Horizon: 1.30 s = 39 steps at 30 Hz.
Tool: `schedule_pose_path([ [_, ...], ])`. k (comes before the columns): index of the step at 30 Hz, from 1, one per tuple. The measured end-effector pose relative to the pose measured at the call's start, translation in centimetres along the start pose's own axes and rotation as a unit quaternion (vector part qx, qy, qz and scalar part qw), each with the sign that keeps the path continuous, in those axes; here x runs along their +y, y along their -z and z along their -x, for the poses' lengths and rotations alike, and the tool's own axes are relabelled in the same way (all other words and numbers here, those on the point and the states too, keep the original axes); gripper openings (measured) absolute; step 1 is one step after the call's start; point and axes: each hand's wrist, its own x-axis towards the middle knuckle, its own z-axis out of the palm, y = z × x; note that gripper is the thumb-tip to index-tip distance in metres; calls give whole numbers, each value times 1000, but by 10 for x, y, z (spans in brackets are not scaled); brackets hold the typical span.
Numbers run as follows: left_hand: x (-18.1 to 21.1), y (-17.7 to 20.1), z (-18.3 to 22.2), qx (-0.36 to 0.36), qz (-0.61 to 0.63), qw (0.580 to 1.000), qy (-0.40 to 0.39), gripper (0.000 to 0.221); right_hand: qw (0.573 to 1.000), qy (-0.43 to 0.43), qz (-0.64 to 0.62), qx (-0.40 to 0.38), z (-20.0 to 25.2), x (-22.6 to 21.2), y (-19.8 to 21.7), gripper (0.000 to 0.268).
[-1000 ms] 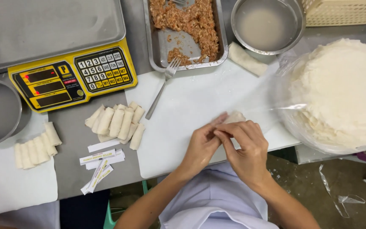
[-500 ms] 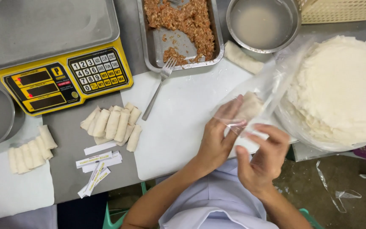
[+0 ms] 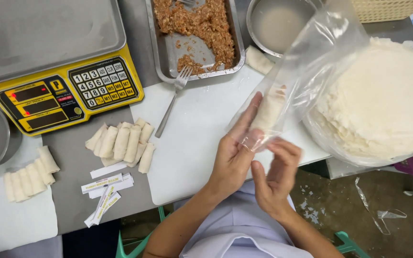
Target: The person picks up spring rolls from a table and places them into a clear plastic bag.
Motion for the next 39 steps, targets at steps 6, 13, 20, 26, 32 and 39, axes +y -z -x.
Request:
schedule_pose_path([
  [6, -1, -10, 3, 7, 50, 999, -3, 62, 986, 102, 106, 79, -36, 4, 15, 17],
  [13, -13, -13, -11, -62, 395, 911, 101, 73, 996, 15, -10, 93, 9, 17, 6, 16],
  [20, 18, -13, -17, -60, 513, 799, 307, 74, 996, 10, -19, 87, 24, 6, 15, 18],
  [26, 13, -4, -10, -92, 498, 813, 288, 62, 997, 71, -26, 6, 14, -4, 26, 21],
  [32, -2, -11, -5, -74, 123, 987, 68, 57, 988, 122, 49, 85, -17, -33, 31, 54],
  [39, -32, -11, -7, -13, -129, 986, -107, 63, 956, 145, 245, -67, -56, -52, 28, 3],
])
